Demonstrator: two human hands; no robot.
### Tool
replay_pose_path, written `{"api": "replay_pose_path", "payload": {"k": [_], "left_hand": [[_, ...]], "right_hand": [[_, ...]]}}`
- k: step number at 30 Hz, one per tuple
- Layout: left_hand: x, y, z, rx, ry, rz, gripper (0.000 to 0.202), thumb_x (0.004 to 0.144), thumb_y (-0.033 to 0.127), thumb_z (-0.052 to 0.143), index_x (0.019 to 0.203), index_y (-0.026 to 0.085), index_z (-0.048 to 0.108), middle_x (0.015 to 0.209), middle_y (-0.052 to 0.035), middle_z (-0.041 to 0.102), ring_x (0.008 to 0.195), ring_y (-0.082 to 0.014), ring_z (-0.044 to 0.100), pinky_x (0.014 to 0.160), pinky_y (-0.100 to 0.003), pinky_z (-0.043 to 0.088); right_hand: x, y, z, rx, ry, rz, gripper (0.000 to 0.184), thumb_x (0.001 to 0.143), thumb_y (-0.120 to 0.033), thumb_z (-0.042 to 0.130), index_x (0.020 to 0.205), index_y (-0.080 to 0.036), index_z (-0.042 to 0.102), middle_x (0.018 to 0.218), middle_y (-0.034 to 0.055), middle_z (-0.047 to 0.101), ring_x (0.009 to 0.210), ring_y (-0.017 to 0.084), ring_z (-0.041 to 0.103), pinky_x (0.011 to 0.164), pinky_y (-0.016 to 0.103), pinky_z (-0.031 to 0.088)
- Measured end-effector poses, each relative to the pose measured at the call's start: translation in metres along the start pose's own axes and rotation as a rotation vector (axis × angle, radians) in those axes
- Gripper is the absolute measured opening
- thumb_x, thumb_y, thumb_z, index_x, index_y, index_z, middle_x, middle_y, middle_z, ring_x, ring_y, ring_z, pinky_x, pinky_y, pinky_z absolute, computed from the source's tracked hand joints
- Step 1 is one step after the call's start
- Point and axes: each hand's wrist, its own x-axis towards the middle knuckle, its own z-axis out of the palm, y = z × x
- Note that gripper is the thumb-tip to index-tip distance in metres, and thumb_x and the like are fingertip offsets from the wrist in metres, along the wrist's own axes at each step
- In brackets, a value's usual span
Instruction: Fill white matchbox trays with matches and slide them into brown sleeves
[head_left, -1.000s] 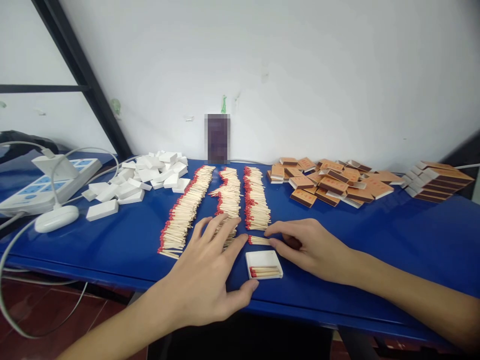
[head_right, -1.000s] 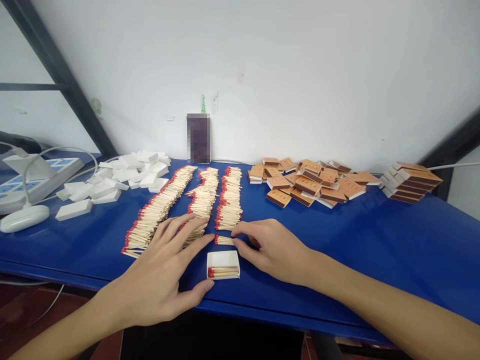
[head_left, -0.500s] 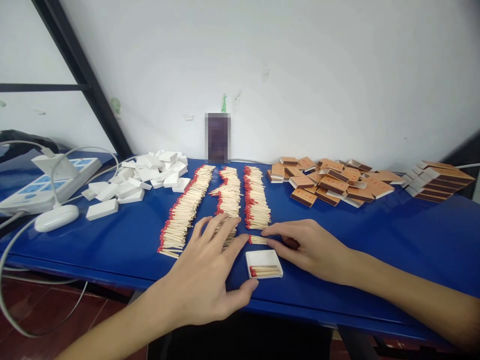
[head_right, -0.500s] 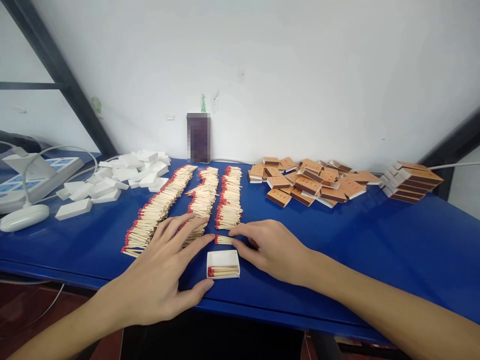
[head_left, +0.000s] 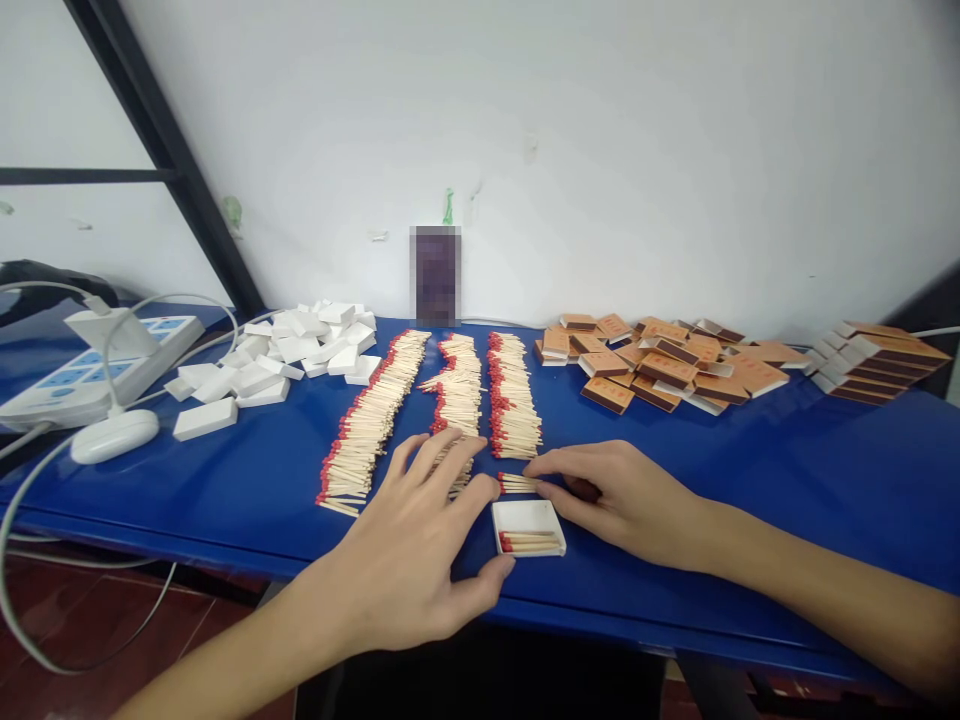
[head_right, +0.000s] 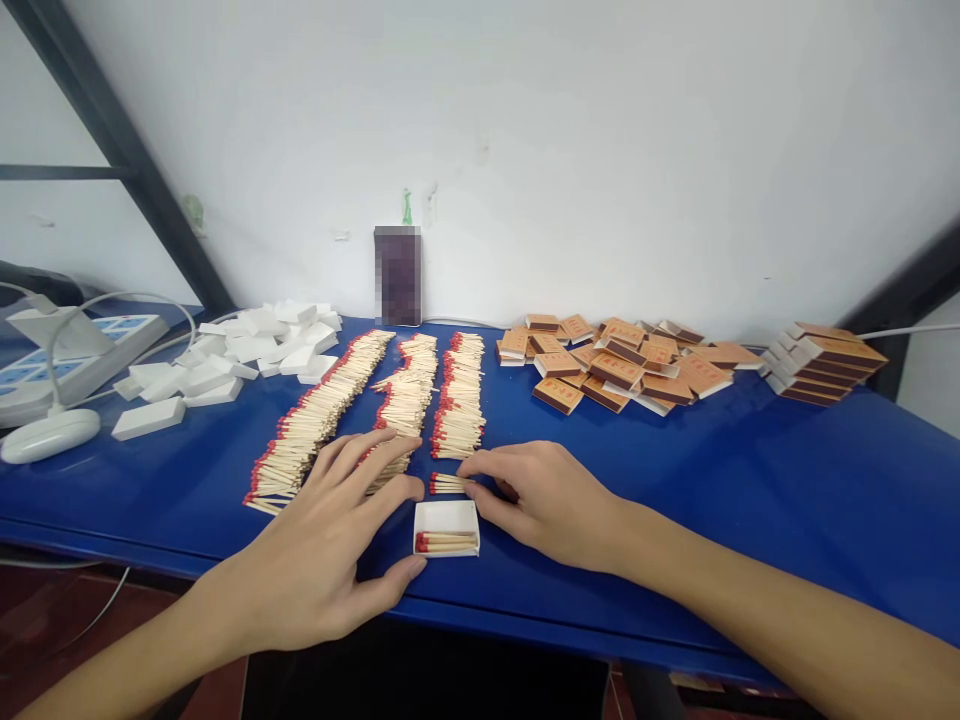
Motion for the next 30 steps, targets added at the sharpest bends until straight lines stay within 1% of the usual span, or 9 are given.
{"api": "replay_pose_path", "payload": {"k": [6, 15, 18, 21, 26, 30], "left_hand": [[0.0001, 0.0005, -0.0015, -0.005, -0.018, 0.006, 0.027, 0.091, 0.038, 0.057, 0.112, 0.021, 0.059, 0.143, -0.0136, 0.049, 0.139, -0.0342, 0.038, 0.113, -0.058, 0.030], [0.0003, 0.0016, -0.0016, -0.013, -0.020, -0.009, 0.029, 0.089, 0.039, 0.059, 0.112, 0.020, 0.059, 0.142, -0.0130, 0.050, 0.138, -0.0333, 0.039, 0.113, -0.056, 0.030], [-0.0008, 0.0014, -0.0008, -0.010, -0.018, -0.013, 0.034, 0.088, 0.041, 0.060, 0.116, 0.021, 0.059, 0.143, -0.0131, 0.049, 0.137, -0.0334, 0.039, 0.113, -0.057, 0.030], [-0.0013, 0.0009, 0.0003, 0.001, -0.010, -0.017, 0.040, 0.088, 0.042, 0.061, 0.122, 0.021, 0.059, 0.144, -0.0132, 0.049, 0.137, -0.0341, 0.039, 0.114, -0.059, 0.029], [-0.0007, 0.0010, 0.0009, 0.015, 0.005, -0.042, 0.051, 0.085, 0.045, 0.064, 0.129, 0.020, 0.059, 0.144, -0.0145, 0.050, 0.135, -0.0381, 0.040, 0.112, -0.061, 0.033], [-0.0007, 0.0011, 0.0011, 0.036, 0.003, -0.040, 0.058, 0.085, 0.047, 0.064, 0.134, 0.018, 0.057, 0.146, -0.0157, 0.049, 0.136, -0.0396, 0.040, 0.111, -0.062, 0.033]], "right_hand": [[-0.0011, -0.0009, -0.0009, -0.027, 0.005, -0.013, 0.019, 0.098, -0.026, 0.054, 0.096, -0.019, 0.072, 0.067, -0.0010, 0.064, 0.053, 0.011, 0.050, 0.054, 0.022, 0.037], [-0.0010, 0.0021, 0.0008, -0.043, 0.020, -0.030, 0.017, 0.096, -0.025, 0.056, 0.093, -0.019, 0.072, 0.065, -0.0017, 0.064, 0.052, 0.011, 0.050, 0.052, 0.022, 0.037], [-0.0009, 0.0014, 0.0001, -0.027, 0.005, -0.023, 0.018, 0.096, -0.026, 0.056, 0.095, -0.019, 0.072, 0.067, -0.0014, 0.065, 0.053, 0.011, 0.052, 0.053, 0.022, 0.037], [-0.0011, 0.0005, -0.0011, -0.004, -0.003, -0.029, 0.022, 0.098, -0.028, 0.054, 0.103, -0.019, 0.073, 0.069, -0.0008, 0.067, 0.053, 0.011, 0.053, 0.053, 0.022, 0.039], [-0.0014, 0.0002, -0.0022, -0.021, 0.064, -0.008, 0.026, 0.099, -0.027, 0.049, 0.108, -0.018, 0.071, 0.069, 0.0000, 0.067, 0.051, 0.012, 0.053, 0.053, 0.023, 0.039], [0.0001, -0.0004, -0.0019, -0.038, 0.100, 0.015, 0.026, 0.098, -0.024, 0.049, 0.112, -0.018, 0.070, 0.062, -0.0021, 0.063, 0.049, 0.012, 0.051, 0.050, 0.023, 0.038]]}}
